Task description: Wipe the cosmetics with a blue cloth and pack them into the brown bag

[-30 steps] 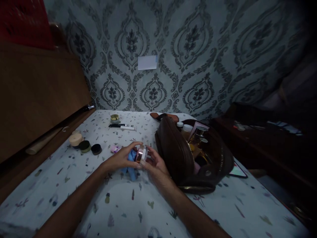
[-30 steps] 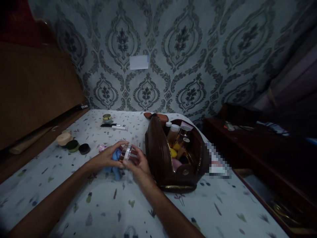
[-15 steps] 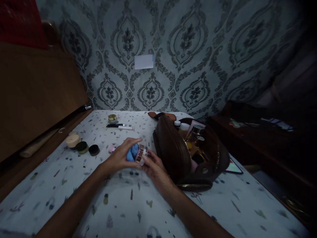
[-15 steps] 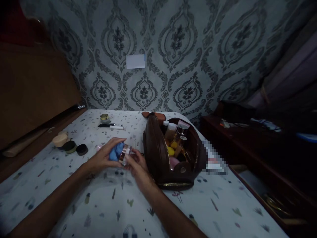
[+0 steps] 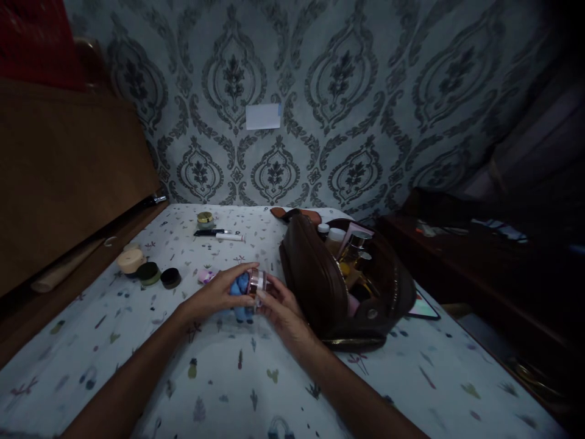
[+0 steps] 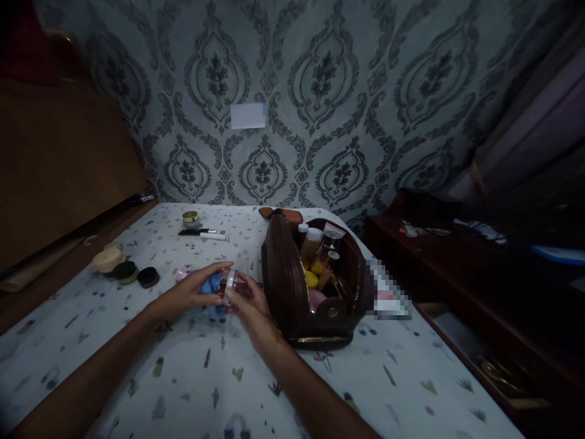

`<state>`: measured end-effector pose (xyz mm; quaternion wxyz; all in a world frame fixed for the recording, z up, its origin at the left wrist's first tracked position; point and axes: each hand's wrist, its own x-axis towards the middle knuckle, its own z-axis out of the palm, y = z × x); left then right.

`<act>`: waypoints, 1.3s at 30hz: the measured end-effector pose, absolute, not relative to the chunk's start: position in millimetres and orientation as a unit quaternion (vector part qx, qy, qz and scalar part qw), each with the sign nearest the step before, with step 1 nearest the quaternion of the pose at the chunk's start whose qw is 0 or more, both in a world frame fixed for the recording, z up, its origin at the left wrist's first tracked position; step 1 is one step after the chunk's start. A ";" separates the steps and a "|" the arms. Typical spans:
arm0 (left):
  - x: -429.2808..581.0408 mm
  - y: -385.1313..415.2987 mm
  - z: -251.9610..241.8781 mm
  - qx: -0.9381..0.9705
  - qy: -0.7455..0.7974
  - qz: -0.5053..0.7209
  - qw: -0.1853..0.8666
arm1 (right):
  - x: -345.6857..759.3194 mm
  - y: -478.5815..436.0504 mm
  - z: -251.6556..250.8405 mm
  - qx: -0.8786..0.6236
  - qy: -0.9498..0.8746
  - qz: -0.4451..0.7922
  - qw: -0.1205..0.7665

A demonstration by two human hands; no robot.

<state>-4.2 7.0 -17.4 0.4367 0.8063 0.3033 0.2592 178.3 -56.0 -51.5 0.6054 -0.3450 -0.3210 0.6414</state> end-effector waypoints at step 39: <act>6.0 3.4 -6.6 0.622 0.401 0.442 0.508 | 175.8 -54.8 -56.4 -0.399 -0.348 0.587 0.612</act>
